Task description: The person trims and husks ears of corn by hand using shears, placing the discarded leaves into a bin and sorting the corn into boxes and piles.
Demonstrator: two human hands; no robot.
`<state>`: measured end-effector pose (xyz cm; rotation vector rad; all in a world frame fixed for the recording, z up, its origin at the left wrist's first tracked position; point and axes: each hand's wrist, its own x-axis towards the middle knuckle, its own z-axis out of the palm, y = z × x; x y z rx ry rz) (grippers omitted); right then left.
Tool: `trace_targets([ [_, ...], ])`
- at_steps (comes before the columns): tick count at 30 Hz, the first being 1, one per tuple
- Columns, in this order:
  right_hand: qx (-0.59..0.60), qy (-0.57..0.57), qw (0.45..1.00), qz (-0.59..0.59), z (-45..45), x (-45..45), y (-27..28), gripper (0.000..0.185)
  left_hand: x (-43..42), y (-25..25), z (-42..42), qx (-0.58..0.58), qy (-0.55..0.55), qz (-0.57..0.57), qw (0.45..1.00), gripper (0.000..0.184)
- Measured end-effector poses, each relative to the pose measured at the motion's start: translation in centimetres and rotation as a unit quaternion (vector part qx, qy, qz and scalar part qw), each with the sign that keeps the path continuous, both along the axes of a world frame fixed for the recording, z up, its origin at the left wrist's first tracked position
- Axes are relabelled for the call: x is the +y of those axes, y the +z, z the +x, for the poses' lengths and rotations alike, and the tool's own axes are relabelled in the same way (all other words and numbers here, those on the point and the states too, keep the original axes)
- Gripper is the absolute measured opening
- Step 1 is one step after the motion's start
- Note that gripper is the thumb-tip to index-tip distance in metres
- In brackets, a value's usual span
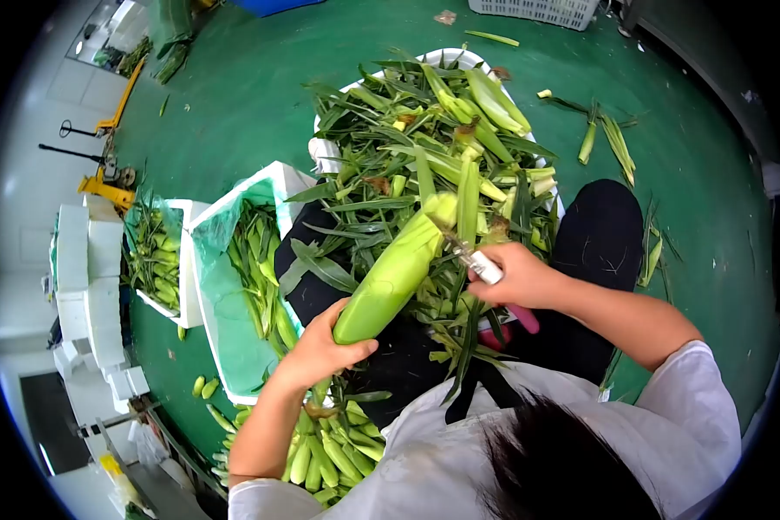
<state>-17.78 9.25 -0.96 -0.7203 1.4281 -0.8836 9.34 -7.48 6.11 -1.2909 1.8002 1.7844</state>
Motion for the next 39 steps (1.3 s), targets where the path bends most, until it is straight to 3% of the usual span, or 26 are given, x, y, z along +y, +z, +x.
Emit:
trace_targets([
  [1,-0.036,-0.010,0.999,0.011,-0.6,1.3,0.3,0.022,-1.0,0.4,-0.5,-0.051,-0.005,0.063,0.997,0.064],
  [3,-0.109,-0.019,0.993,0.032,-1.9,3.9,0.6,0.019,-2.4,0.6,-1.0,0.026,-0.111,-0.104,0.988,0.065],
  [4,0.001,-0.032,0.999,-0.024,-2.4,4.5,1.1,0.020,-3.3,1.6,-1.6,0.006,-0.179,-0.192,0.965,0.067],
  [6,0.208,-0.026,0.969,-0.127,-3.6,4.5,3.9,0.031,-5.0,3.3,-3.5,0.004,-0.292,-0.240,0.926,0.065],
  [7,0.320,-0.006,0.935,-0.153,-4.0,3.7,5.5,0.050,-5.8,4.0,-5.0,0.020,-0.359,-0.264,0.895,0.063],
  [9,0.402,0.034,0.862,-0.308,-4.4,1.4,5.7,0.063,-6.0,6.6,-9.0,0.025,-0.439,-0.227,0.869,0.062],
  [10,0.345,0.099,0.895,-0.264,-4.4,0.9,5.1,0.068,-6.2,6.9,-10.2,0.110,-0.467,-0.256,0.839,0.060],
  [11,0.237,0.153,0.944,-0.168,-4.3,0.3,5.6,0.065,-6.2,8.6,-11.9,0.064,-0.502,-0.236,0.830,0.063],
  [13,0.110,0.086,0.975,-0.172,-3.7,1.2,3.1,0.062,-5.7,10.7,-12.5,0.092,-0.514,-0.419,0.743,0.065],
  [14,0.024,-0.008,0.973,-0.230,-2.8,1.9,2.0,0.060,-4.8,10.5,-12.3,0.179,-0.426,-0.585,0.667,0.066],
  [15,-0.023,-0.062,0.975,-0.212,-2.1,2.7,0.4,0.060,-3.9,11.1,-12.3,0.182,-0.388,-0.670,0.607,0.062],
  [17,0.012,-0.179,0.954,-0.242,-0.1,3.2,-0.3,0.058,-2.3,5.9,-9.5,0.265,-0.130,-0.549,0.782,0.057],
  [18,0.068,-0.182,0.955,-0.225,0.5,3.6,-0.5,0.057,-1.1,3.2,-8.6,0.322,0.031,-0.447,0.834,0.055],
  [19,0.144,-0.179,0.946,-0.228,1.2,3.6,0.1,0.056,1.6,0.6,-10.2,0.345,0.206,-0.275,0.873,0.054],
  [21,0.174,-0.141,0.958,-0.177,2.6,3.6,0.9,0.055,3.6,-4.4,-10.7,0.390,0.340,-0.010,0.855,0.050],
  [23,0.134,-0.167,0.955,-0.206,3.9,4.4,0.0,0.055,3.6,-6.7,-11.6,0.419,0.431,0.105,0.792,0.044],
  [25,-0.179,-0.286,0.939,-0.064,3.6,4.6,0.0,0.052,2.4,-8.3,-10.6,0.413,0.489,0.287,0.713,0.043],
  [26,-0.126,-0.298,0.942,-0.084,2.9,4.5,0.0,0.049,1.5,-10.4,-9.9,0.424,0.488,0.332,0.687,0.050],
  [27,0.022,-0.263,0.960,-0.094,1.7,4.5,-0.6,0.049,1.3,-10.4,-9.6,0.505,0.394,0.437,0.631,0.059],
  [29,0.183,-0.238,0.953,-0.047,0.1,3.6,1.7,0.054,1.2,-8.4,-10.3,0.476,0.381,0.401,0.683,0.067],
  [31,0.346,-0.263,0.898,-0.064,0.1,3.3,2.9,0.061,0.6,-8.0,-9.2,0.432,0.352,0.349,0.753,0.067],
  [32,0.469,-0.221,0.847,-0.112,0.0,3.2,3.0,0.070,0.9,-8.0,-9.0,0.384,0.352,0.273,0.809,0.066],
  [33,0.522,-0.183,0.819,-0.156,0.1,3.3,3.4,0.075,0.9,-7.2,-8.4,0.378,0.286,0.176,0.863,0.064],
  [35,0.464,-0.084,0.866,-0.165,0.2,3.1,4.5,0.077,1.6,-5.4,-8.3,0.270,0.218,0.019,0.937,0.063],
  [37,0.187,-0.019,0.978,-0.085,-0.3,1.7,5.4,0.080,2.4,-5.6,-7.9,0.273,0.129,-0.220,0.927,0.071],
  [39,0.164,0.021,0.981,-0.104,-0.8,0.5,5.0,0.085,2.8,-2.8,-7.8,0.186,0.013,-0.321,0.928,0.072],
])
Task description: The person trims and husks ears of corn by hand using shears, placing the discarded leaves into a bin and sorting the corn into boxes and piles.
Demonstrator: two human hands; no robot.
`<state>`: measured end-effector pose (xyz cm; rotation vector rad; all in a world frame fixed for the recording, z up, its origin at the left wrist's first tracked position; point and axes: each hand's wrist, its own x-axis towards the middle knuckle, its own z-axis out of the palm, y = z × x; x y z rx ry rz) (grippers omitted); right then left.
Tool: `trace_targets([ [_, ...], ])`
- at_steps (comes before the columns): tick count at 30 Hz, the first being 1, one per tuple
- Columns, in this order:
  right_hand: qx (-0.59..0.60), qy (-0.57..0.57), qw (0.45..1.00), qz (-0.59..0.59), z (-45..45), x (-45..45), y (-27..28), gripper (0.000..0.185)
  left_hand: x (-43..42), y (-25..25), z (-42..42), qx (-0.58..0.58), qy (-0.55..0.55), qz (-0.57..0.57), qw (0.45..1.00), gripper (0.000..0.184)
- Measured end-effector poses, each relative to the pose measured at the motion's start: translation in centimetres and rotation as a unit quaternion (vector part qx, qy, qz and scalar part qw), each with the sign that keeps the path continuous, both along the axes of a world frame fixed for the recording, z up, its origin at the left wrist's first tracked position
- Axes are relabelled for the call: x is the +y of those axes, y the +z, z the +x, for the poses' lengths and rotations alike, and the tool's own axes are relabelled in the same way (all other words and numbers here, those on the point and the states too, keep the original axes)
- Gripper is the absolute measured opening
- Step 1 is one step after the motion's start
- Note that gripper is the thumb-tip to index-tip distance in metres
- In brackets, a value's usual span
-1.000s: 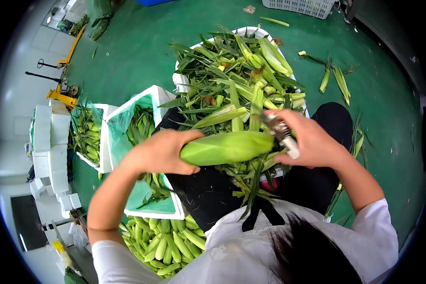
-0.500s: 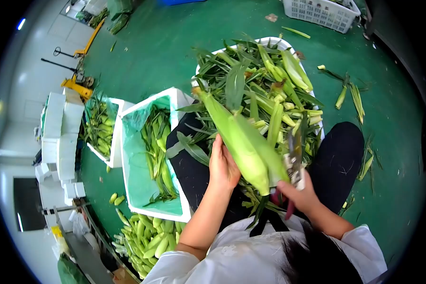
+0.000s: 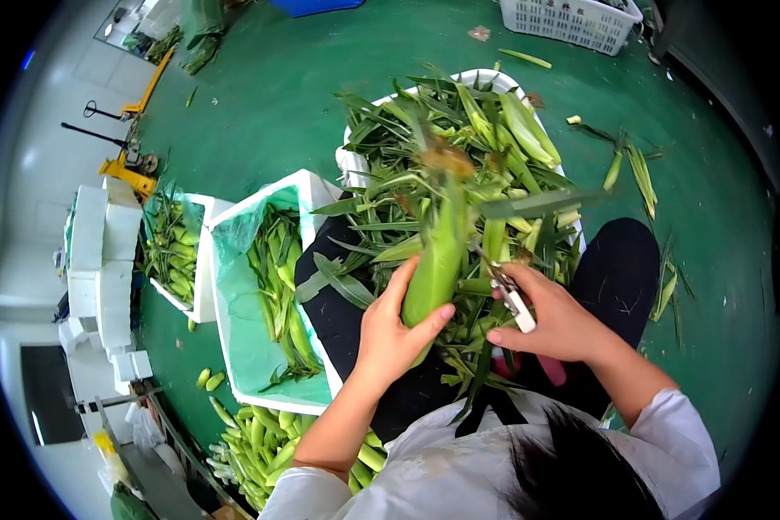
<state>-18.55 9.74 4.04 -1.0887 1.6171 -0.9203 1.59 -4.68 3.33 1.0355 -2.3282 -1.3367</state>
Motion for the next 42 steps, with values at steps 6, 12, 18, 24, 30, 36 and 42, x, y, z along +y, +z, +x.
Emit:
trace_targets([
  [6,0.149,0.129,0.969,-0.150,-2.9,-1.4,-1.4,0.064,-2.0,1.7,1.3,-0.004,-0.136,0.146,0.980,0.069],
  [12,-0.282,0.042,0.955,0.084,-1.8,1.8,-1.5,0.030,-4.3,-1.0,1.9,0.020,-0.192,0.392,0.900,0.069],
  [18,-0.295,0.165,0.941,-0.003,-1.1,3.3,-2.1,0.074,-4.9,-2.8,1.6,0.049,-0.274,0.416,0.866,0.080],
  [24,-0.307,-0.028,0.947,0.088,-0.6,2.1,-0.4,0.029,-3.4,-2.7,0.5,0.046,-0.264,0.598,0.756,0.077],
  [30,-0.467,-0.159,0.869,0.036,1.7,1.7,0.9,0.027,-1.7,-1.3,-0.2,0.121,-0.202,-0.040,0.971,0.066],
  [36,-0.414,-0.118,0.902,0.013,3.9,-0.8,4.0,0.032,-1.7,-1.4,0.9,0.140,-0.096,-0.293,0.941,0.063],
  [42,-0.327,-0.122,0.937,0.022,5.9,-2.6,4.0,0.027,-1.1,-1.9,3.0,0.139,-0.011,-0.366,0.920,0.060],
])
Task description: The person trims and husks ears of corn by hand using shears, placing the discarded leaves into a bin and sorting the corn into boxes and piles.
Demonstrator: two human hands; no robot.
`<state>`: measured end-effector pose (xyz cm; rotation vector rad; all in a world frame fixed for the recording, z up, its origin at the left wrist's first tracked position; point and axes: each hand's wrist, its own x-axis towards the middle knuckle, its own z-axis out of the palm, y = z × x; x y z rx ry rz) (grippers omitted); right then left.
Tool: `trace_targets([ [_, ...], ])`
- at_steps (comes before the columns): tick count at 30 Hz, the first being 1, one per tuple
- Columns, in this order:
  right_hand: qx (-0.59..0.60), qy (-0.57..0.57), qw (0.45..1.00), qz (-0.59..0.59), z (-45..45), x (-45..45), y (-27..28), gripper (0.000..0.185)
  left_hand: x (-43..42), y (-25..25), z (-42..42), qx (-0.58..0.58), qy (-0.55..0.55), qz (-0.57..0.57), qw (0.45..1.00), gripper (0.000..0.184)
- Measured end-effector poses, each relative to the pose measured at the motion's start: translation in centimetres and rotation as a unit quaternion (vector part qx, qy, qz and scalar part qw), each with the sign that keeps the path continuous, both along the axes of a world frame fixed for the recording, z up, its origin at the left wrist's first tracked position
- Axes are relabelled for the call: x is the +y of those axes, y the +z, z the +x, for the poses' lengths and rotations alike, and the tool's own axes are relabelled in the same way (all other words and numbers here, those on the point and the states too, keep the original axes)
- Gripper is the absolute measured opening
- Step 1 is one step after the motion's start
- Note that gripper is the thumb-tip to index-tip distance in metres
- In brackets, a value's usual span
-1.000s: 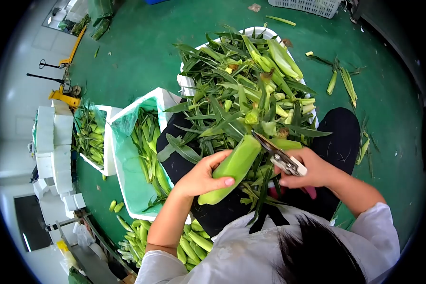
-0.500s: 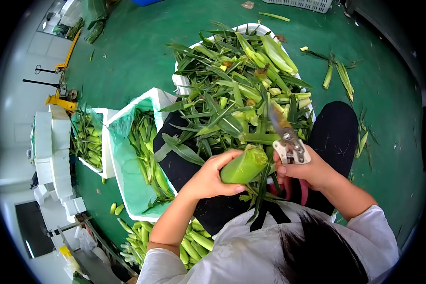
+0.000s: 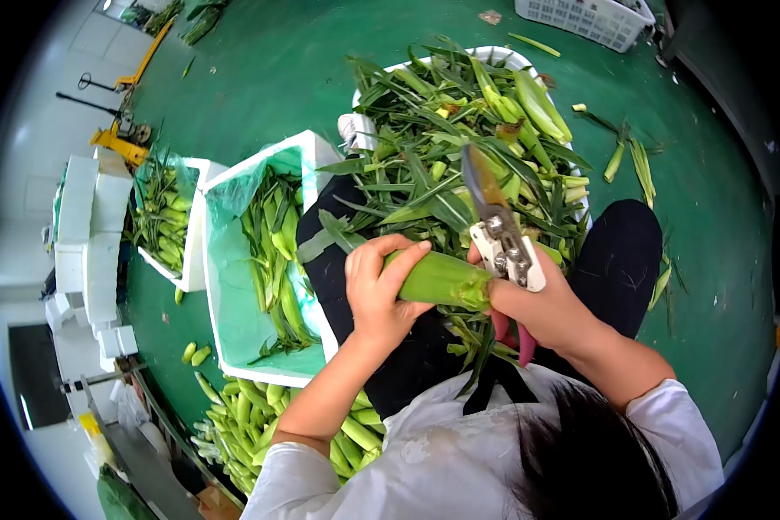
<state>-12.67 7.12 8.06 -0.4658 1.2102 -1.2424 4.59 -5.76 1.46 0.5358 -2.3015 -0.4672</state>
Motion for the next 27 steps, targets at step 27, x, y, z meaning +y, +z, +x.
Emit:
trace_targets([
  [27,-0.036,0.060,0.994,0.078,7.4,-1.4,-7.5,0.044,7.0,-5.9,58.1,0.634,0.627,0.125,0.435,0.052],
])
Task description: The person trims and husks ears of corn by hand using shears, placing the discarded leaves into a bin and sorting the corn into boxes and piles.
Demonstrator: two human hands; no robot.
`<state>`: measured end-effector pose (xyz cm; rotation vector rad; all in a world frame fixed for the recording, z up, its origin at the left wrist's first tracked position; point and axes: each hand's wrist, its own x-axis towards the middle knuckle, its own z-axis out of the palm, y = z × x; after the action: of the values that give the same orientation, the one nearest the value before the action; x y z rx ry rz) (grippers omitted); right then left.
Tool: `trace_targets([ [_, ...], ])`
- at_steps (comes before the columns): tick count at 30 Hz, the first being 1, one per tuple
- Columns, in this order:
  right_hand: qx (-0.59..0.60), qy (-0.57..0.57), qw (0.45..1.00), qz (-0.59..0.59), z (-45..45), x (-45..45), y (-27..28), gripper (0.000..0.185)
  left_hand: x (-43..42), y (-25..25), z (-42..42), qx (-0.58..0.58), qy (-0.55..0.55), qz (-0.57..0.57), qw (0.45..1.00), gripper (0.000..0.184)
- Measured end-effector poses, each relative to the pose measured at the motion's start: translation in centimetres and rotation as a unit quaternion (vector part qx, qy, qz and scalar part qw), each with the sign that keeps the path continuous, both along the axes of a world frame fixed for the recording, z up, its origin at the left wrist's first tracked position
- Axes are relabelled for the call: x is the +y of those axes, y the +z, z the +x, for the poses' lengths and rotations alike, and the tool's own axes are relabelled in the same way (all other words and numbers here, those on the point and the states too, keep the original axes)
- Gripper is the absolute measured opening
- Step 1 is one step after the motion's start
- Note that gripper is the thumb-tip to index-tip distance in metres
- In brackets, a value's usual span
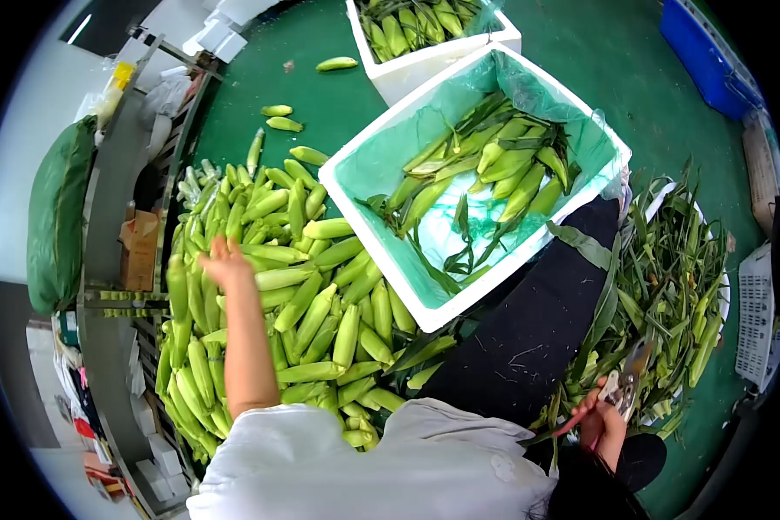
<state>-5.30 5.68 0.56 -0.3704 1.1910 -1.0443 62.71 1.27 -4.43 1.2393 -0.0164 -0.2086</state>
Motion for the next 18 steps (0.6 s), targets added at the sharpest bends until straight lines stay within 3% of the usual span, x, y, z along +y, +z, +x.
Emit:
trace_targets([
  [2,-0.035,-0.031,0.998,0.040,0.2,0.7,-0.1,0.048,-8.2,-2.0,-5.3,-0.057,-0.140,0.082,0.985,0.041],
  [4,-0.107,-0.083,0.987,0.084,1.6,1.2,1.5,0.051,-17.5,-6.1,-15.0,-0.027,-0.360,0.144,0.921,0.033],
  [5,-0.131,-0.068,0.985,0.094,1.5,1.8,1.4,0.056,-20.5,-10.2,-17.7,0.022,-0.405,0.297,0.865,0.038],
  [6,-0.156,-0.056,0.981,0.100,1.1,3.0,1.0,0.061,-24.6,-19.9,-18.2,0.016,-0.346,0.468,0.813,0.044],
  [7,-0.166,-0.045,0.980,0.104,0.0,4.2,0.4,0.065,-26.1,-27.3,-19.5,-0.127,-0.357,0.526,0.762,0.045],
  [8,-0.178,-0.023,0.978,0.101,-1.2,5.7,-0.1,0.070,-25.4,-26.2,-20.8,-0.101,-0.383,0.683,0.614,0.046],
  [10,-0.197,0.019,0.977,0.081,-2.5,8.2,-0.9,0.079,-23.5,-29.6,-24.0,-0.094,-0.230,0.762,0.598,0.058],
  [11,-0.180,0.001,0.981,0.075,-2.3,7.7,0.0,0.079,-21.9,-31.3,-25.0,-0.208,-0.185,0.749,0.602,0.056],
  [12,-0.166,-0.015,0.984,0.069,-1.8,6.9,0.7,0.079,-21.1,-31.6,-25.0,-0.257,-0.200,0.761,0.561,0.056],
  [13,-0.155,-0.030,0.985,0.067,-1.3,6.3,1.5,0.078,-20.2,-30.2,-24.7,-0.289,-0.254,0.737,0.555,0.062],
  [15,-0.128,-0.066,0.984,0.101,-1.1,7.4,0.9,0.078,-19.8,-31.1,-24.4,-0.204,-0.324,0.702,0.601,0.068],
  [17,-0.106,-0.088,0.978,0.157,-1.4,7.8,-0.6,0.075,-20.9,-31.2,-25.9,-0.162,-0.295,0.629,0.701,0.069],
  [18,-0.134,-0.108,0.971,0.167,0.6,4.7,2.5,0.072,-21.2,-32.0,-26.5,-0.090,-0.358,0.436,0.821,0.069],
])
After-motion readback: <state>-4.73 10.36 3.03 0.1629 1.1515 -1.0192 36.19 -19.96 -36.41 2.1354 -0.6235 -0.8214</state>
